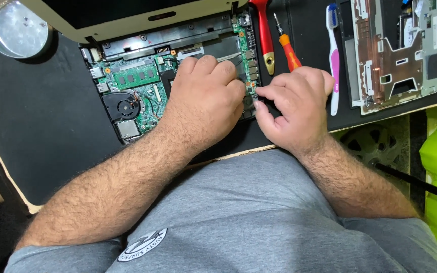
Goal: Reassembling internal components of a laptop by connecting ribbon cables and securing parts with a screwdriver.
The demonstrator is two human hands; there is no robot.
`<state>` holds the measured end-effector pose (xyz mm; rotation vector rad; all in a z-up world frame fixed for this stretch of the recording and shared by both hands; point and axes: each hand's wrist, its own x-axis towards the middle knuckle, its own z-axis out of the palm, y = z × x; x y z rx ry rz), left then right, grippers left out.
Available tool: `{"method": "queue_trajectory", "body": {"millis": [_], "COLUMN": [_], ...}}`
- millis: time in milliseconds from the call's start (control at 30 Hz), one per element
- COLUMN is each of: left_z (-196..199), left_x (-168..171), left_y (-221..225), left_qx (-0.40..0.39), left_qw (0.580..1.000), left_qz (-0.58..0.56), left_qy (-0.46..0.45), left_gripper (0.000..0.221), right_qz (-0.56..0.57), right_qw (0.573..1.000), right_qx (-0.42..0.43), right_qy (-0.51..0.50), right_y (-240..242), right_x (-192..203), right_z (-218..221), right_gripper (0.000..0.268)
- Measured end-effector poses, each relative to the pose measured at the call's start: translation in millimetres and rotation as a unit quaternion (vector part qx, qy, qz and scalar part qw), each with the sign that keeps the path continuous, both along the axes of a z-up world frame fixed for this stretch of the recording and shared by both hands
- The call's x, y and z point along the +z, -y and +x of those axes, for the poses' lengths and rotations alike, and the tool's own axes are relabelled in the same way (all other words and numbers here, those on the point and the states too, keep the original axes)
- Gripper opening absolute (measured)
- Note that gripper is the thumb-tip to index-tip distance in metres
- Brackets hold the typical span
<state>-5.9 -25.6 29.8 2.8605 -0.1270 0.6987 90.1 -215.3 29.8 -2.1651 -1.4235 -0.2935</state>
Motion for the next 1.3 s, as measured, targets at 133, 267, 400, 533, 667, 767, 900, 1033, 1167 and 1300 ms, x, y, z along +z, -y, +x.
{"method": "queue_trajectory", "body": {"millis": [133, 267, 400, 533, 667, 767, 900, 1033, 1167, 1300], "left_z": [1.0, 1.8, 2.9, 2.7, 2.3, 2.2, 4.9, 5.4, 6.6, 4.1], "left_x": [-0.4, 0.8, 1.6, 8.5, 11.2, 11.4, 10.4, 10.8, 8.2, 3.4], "left_y": [2.6, 5.1, 8.6, 10.1, 10.4, 11.1, 8.9, 7.6, 5.4, 2.0], "left_qx": [0.000, 0.008, 0.001, -0.005, -0.009, -0.005, 0.001, -0.007, -0.021, -0.031], "left_qw": [0.999, 0.998, 1.000, 0.999, 0.997, 0.996, 0.997, 0.996, 0.996, 0.996], "left_qz": [-0.010, -0.005, 0.019, 0.045, 0.067, 0.077, 0.069, 0.068, 0.059, 0.000], "left_qy": [-0.048, -0.058, -0.024, -0.011, -0.029, -0.039, -0.044, -0.061, -0.068, -0.082], "left_gripper": [0.014, 0.016, 0.016, 0.020, 0.021, 0.021, 0.018, 0.018, 0.015, 0.018], "right_qz": [-0.015, -0.004, 0.001, 0.002, 0.008, 0.005, -0.016, -0.016, -0.019, -0.037], "right_qw": [1.000, 1.000, 0.999, 0.999, 0.999, 0.999, 0.999, 0.999, 0.999, 0.998], "right_qx": [-0.001, 0.010, 0.013, 0.015, 0.023, 0.024, 0.025, 0.029, 0.041, 0.032], "right_qy": [-0.010, -0.028, -0.042, -0.046, -0.044, -0.046, -0.028, -0.019, -0.012, 0.041], "right_y": [-2.2, -2.9, -1.5, -0.9, -1.5, -0.9, -2.8, -1.7, -0.8, -2.7], "right_x": [-0.8, -2.2, -3.6, -2.0, -1.0, -1.8, 2.1, 0.2, -2.0, 1.6], "right_z": [0.6, 2.1, 3.7, 5.0, 7.1, 7.0, 7.8, 7.4, 7.8, 5.1], "right_gripper": [0.014, 0.017, 0.018, 0.017, 0.016, 0.015, 0.010, 0.014, 0.018, 0.015]}}
